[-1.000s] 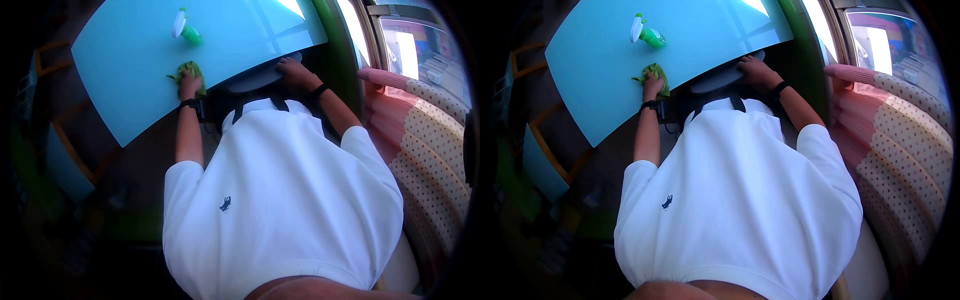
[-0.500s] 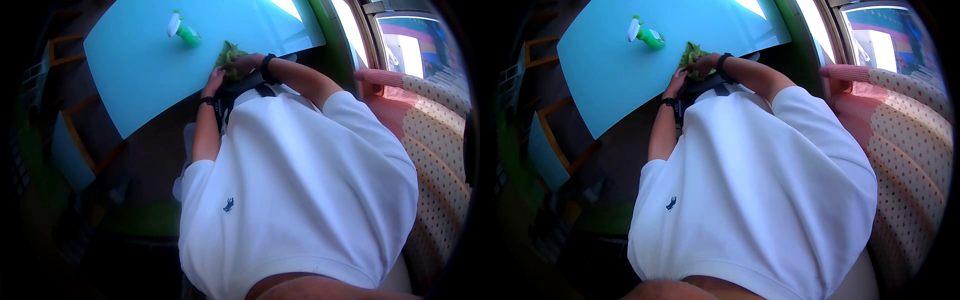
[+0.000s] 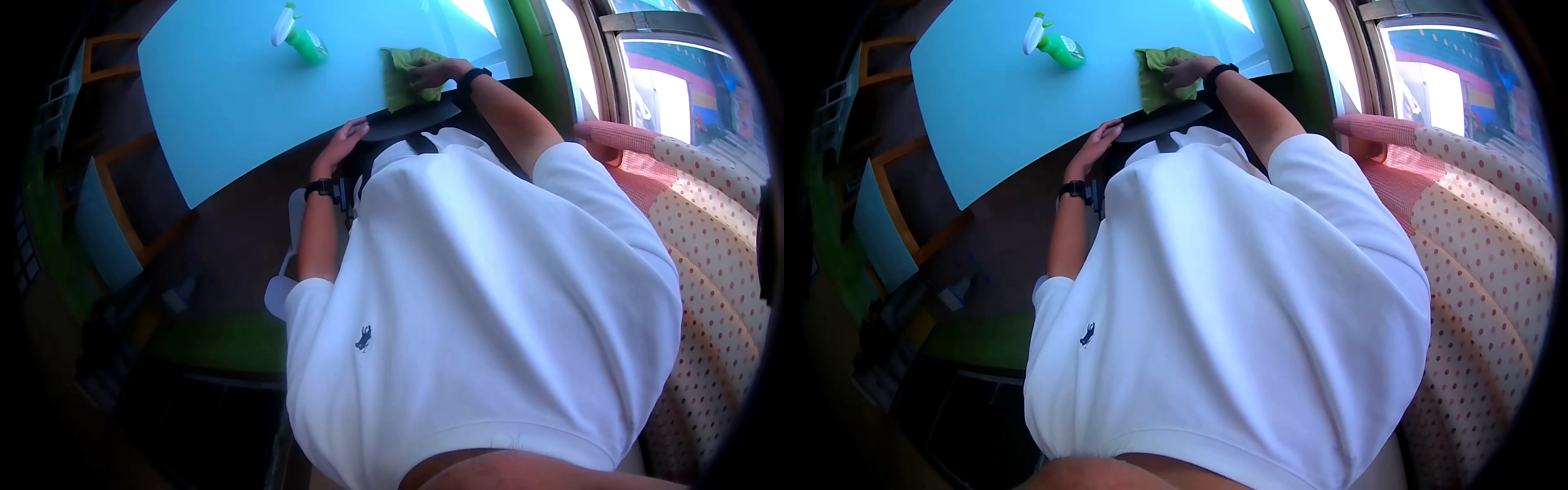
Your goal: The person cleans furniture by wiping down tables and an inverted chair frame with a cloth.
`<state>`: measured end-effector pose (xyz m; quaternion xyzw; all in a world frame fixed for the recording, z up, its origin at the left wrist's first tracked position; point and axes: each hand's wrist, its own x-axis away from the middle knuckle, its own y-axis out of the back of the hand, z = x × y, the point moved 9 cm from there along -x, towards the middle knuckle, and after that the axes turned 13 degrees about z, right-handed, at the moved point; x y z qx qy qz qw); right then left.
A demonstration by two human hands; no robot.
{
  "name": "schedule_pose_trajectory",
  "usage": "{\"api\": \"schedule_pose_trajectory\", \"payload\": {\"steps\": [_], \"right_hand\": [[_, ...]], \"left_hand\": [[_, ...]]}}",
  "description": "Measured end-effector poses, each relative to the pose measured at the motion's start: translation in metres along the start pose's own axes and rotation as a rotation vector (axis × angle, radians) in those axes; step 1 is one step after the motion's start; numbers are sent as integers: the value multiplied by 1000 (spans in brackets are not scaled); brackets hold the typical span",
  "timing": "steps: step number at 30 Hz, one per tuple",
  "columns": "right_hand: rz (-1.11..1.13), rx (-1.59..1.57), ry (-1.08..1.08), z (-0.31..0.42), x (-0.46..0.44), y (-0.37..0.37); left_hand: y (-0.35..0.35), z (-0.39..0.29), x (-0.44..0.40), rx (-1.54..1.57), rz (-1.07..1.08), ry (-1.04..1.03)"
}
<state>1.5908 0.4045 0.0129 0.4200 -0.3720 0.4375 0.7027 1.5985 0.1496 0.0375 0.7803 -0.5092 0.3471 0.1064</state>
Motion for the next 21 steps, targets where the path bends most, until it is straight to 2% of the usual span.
{"api": "schedule_pose_trajectory", "payload": {"steps": [2,3,4,6,7,9,11,13,15,18,19,21], "right_hand": [[-64,37,23,-41,9,3],[-273,-57,-102,-84,2,5],[-409,10,-79,-105,11,12],[-604,-138,-250,-146,51,5],[-701,-198,-298,-166,59,-1],[-701,-208,-303,-162,68,-12],[-695,-218,-314,-153,74,-27],[-675,-222,-333,-128,63,-29],[-614,-182,-207,-94,55,-26],[-570,-98,145,-41,45,-24],[-573,-100,137,-46,43,-29],[-492,20,338,-31,43,-38]], "left_hand": [[-19,-22,-2,43,60,32],[-29,-22,-3,92,118,69],[-30,-14,-11,90,121,67],[-34,7,-37,-204,206,39],[-32,7,-40,-215,206,31],[-31,13,-44,-265,222,75],[-32,5,-45,-295,237,24],[-30,6,-40,-438,199,151],[-29,10,-43,-467,192,128],[-22,19,-51,-308,169,37],[-20,22,-51,-272,165,46],[-12,28,-51,-234,159,52]]}}
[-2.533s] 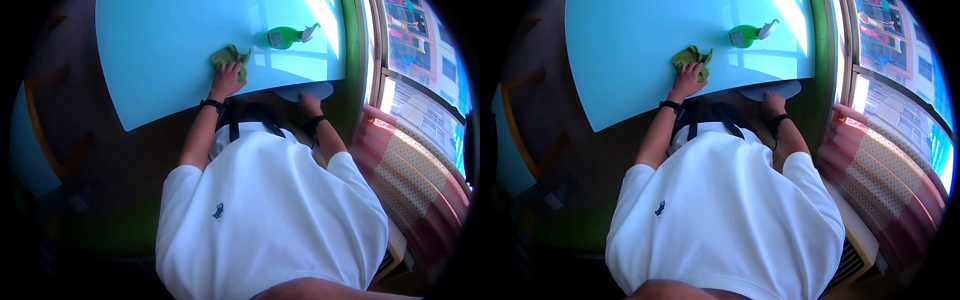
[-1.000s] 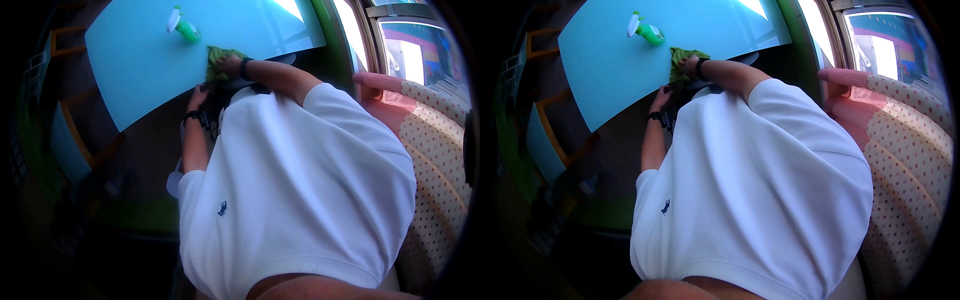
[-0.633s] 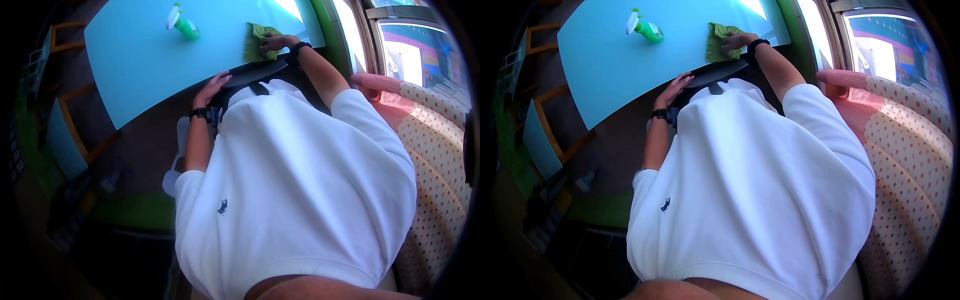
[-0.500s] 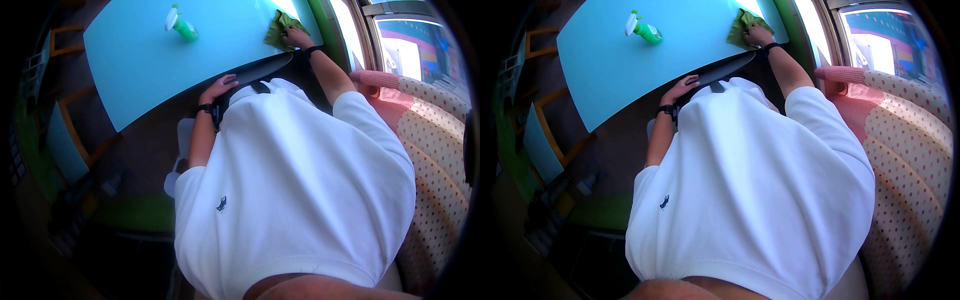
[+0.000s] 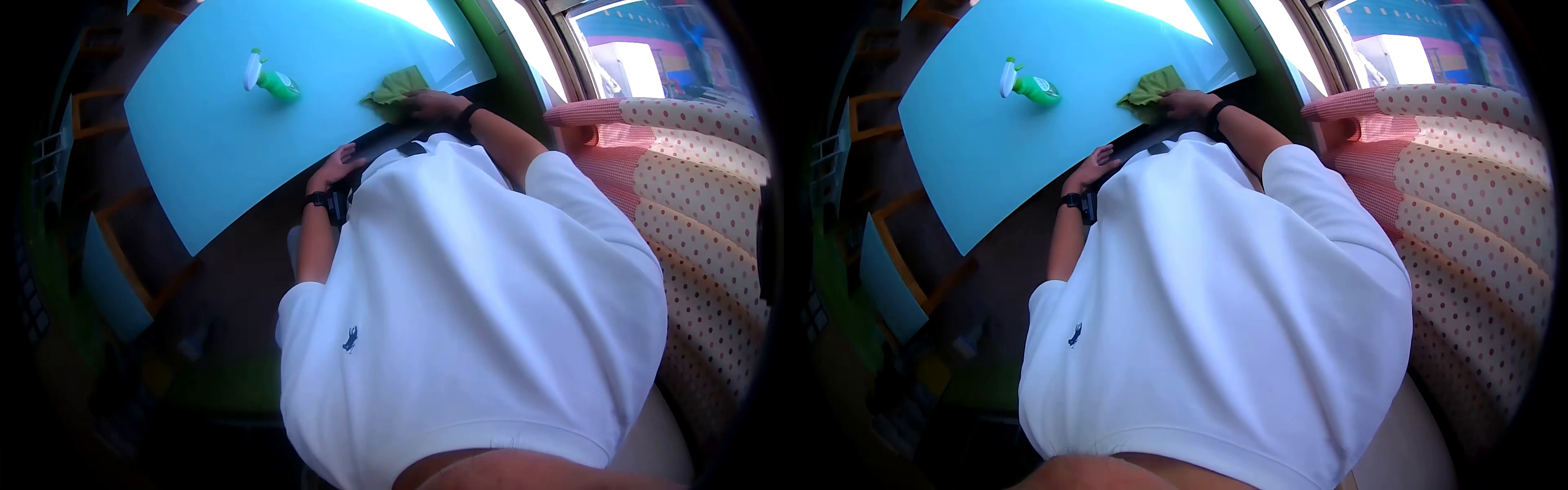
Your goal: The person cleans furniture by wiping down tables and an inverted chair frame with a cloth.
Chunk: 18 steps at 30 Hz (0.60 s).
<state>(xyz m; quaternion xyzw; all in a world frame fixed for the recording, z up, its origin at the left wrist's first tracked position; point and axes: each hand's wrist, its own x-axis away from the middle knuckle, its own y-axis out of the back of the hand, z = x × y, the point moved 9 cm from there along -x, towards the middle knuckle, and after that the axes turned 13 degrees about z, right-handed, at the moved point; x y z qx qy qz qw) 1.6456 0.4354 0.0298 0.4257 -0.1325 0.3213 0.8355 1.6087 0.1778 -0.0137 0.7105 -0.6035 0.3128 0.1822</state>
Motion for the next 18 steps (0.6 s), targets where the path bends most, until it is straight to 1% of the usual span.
{"api": "schedule_pose_trajectory", "payload": {"steps": [1,2,3,5,6,7,8,9,10,12,14,15,18], "right_hand": [[-2,-2,-1,-7,5,-1],[-48,-71,-113,-30,18,4],[-93,-136,-224,-54,35,12],[-170,-261,-424,-96,69,25],[-205,-320,-511,-120,83,29],[-205,-313,-506,-131,88,32],[-259,-268,-617,-158,94,30],[-313,-227,-726,-165,99,34],[-315,-232,-719,-164,91,32],[-200,-280,-810,-141,74,37],[-86,-223,-754,-102,41,39],[-35,-151,-656,-77,18,41],[88,-32,-317,13,-32,41]], "left_hand": [[11,6,4,13,-83,6],[23,13,10,28,-168,11],[31,20,14,29,-170,9],[61,36,43,44,-429,14],[65,51,48,49,-434,11],[79,70,62,72,-584,68],[91,87,74,96,-737,126],[90,83,80,96,-746,126],[88,81,86,104,-748,131],[89,78,84,107,-754,130],[92,63,61,42,-730,-103],[91,44,51,-39,-698,-161],[63,-28,19,-176,-492,-180]]}}
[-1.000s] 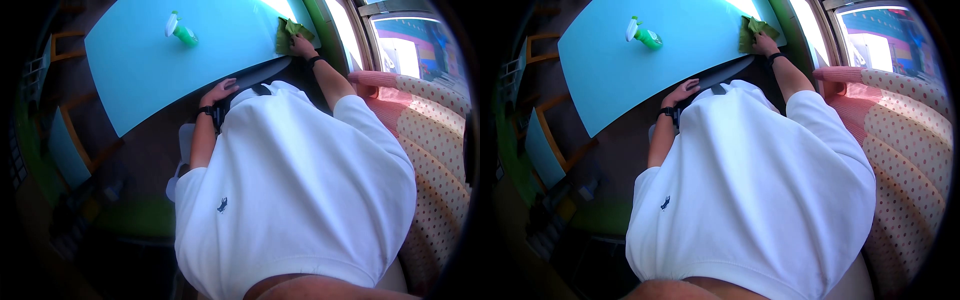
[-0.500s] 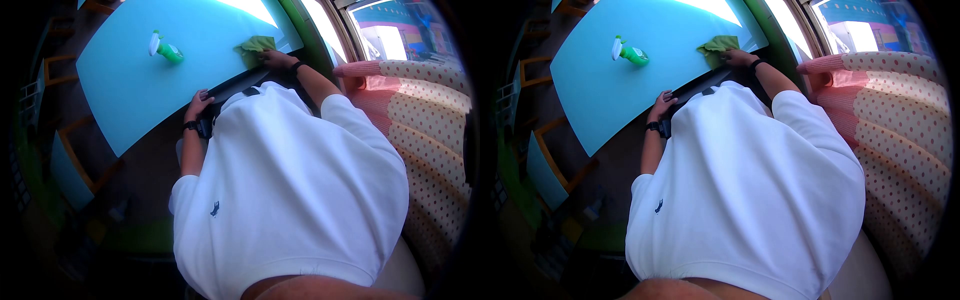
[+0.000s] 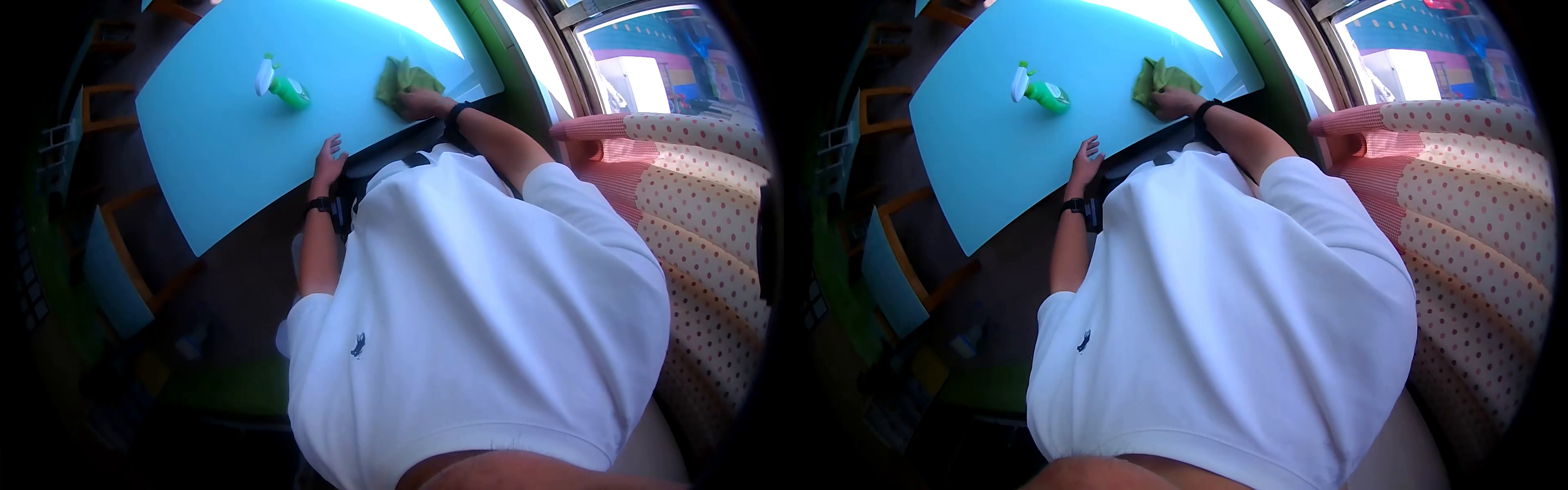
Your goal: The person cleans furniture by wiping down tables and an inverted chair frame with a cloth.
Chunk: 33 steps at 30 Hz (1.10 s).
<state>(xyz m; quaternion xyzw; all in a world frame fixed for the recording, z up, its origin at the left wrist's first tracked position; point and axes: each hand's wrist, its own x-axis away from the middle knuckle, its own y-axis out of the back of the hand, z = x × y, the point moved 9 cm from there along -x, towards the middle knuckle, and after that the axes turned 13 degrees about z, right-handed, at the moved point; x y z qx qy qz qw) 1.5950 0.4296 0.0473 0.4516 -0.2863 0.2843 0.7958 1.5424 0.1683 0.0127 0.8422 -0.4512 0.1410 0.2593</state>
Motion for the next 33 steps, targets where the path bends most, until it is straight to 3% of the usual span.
{"api": "schedule_pose_trajectory", "payload": {"steps": [2,3,7,10,14,16,18,22,24,25,26,28,31,33], "right_hand": [[-53,-80,403,50,-16,-12],[-59,-80,404,64,-15,-10],[46,158,365,89,-11,-26],[35,168,351,80,8,-32],[27,55,214,27,37,-34],[27,39,177,-3,47,-43],[-43,3,76,-40,41,-50],[-66,-46,56,-21,57,-42],[-29,-17,56,-12,53,-41],[-40,-28,57,-9,52,-43],[-35,-33,49,-12,53,-44],[-19,17,71,-10,47,-45],[-4,17,66,-10,45,-45],[-6,16,73,-5,46,-40]], "left_hand": [[-30,-24,-23,-139,155,-93],[-46,-35,-30,-219,283,-104],[-74,-30,-55,-596,343,-7],[-51,-42,-27,-737,163,202],[-7,-9,-12,-759,-43,308],[30,24,8,-710,-242,420],[61,50,31,-724,-347,395],[105,93,76,-678,-475,439],[112,78,79,-648,-491,420],[110,76,79,-565,-471,545],[101,72,71,-564,-461,544],[98,53,52,-603,-559,405],[67,21,22,-377,-404,343],[37,6,3,-439,-291,259]]}}
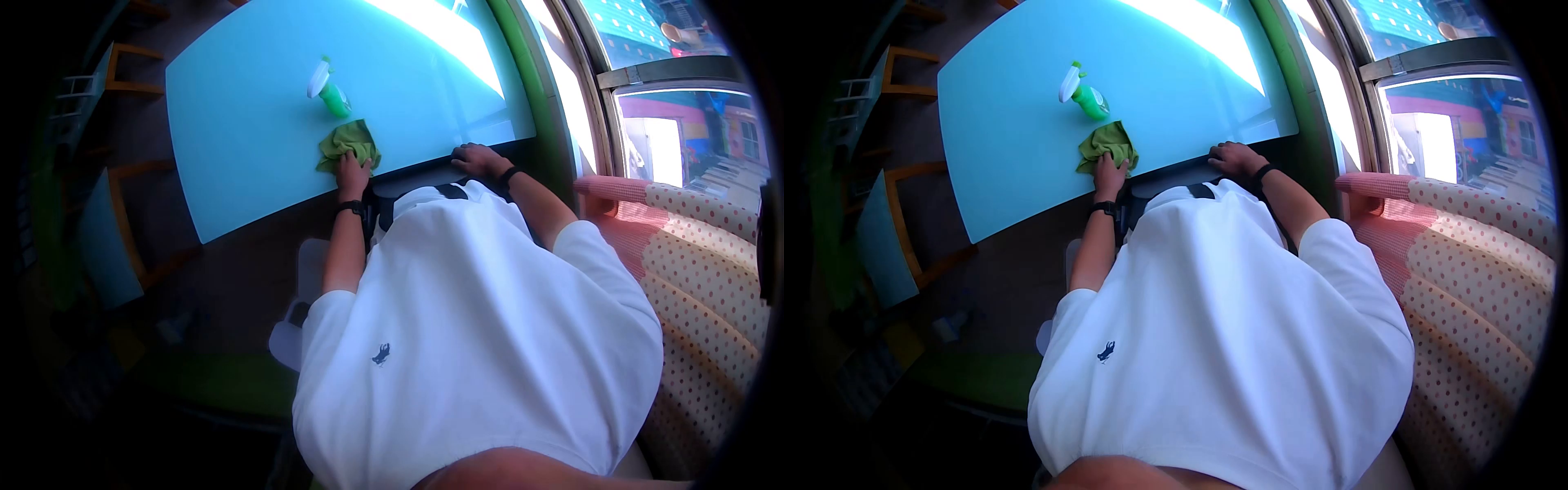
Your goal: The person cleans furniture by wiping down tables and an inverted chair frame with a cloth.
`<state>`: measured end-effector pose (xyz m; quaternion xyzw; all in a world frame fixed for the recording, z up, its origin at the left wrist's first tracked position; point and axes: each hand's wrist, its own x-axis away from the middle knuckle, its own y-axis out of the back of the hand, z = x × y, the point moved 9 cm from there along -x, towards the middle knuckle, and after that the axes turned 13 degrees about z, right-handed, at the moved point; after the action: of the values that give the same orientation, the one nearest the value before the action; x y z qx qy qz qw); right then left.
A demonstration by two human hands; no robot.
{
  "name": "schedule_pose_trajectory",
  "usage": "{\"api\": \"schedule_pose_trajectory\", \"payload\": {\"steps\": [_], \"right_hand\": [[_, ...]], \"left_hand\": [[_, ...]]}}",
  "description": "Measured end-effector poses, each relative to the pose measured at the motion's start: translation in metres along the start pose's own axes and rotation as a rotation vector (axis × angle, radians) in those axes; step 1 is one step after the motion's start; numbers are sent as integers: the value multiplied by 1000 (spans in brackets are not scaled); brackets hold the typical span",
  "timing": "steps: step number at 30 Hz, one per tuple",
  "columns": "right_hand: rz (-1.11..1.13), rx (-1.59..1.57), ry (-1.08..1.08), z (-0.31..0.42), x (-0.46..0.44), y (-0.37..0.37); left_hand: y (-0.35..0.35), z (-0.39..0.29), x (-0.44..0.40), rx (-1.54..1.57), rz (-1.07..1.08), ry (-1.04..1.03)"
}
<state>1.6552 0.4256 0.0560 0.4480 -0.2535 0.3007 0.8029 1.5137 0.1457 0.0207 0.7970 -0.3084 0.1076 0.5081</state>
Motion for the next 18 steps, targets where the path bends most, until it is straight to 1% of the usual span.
{"api": "schedule_pose_trajectory", "payload": {"steps": [1,2,4,5,6,7,9,11,12,13,15,17,18], "right_hand": [[-30,-15,21,4,5,5],[-62,-29,40,8,11,10],[-113,-64,50,14,20,13],[-153,-92,57,13,24,20],[-220,-95,70,10,26,21],[-236,-104,65,8,29,24],[-251,-105,76,9,31,25],[-293,-111,86,3,30,24],[-292,-92,106,1,27,21],[-294,-70,127,0,23,20],[-302,-54,128,1,22,24],[-297,-47,122,2,25,23],[-315,-53,122,3,28,25]], "left_hand": [[-9,-13,-3,-34,65,-70],[-5,-13,-2,-40,55,-78],[23,-1,19,-255,-180,28],[18,35,13,-216,-198,174],[25,54,13,-245,-194,206],[30,74,11,-268,-143,233],[54,76,20,-258,-170,174],[52,99,21,-222,27,404],[47,103,13,-198,96,433],[45,100,4,-206,91,433],[33,62,-8,-499,167,442],[15,-3,-19,-525,231,253],[1,-31,-23,-496,298,210]]}}
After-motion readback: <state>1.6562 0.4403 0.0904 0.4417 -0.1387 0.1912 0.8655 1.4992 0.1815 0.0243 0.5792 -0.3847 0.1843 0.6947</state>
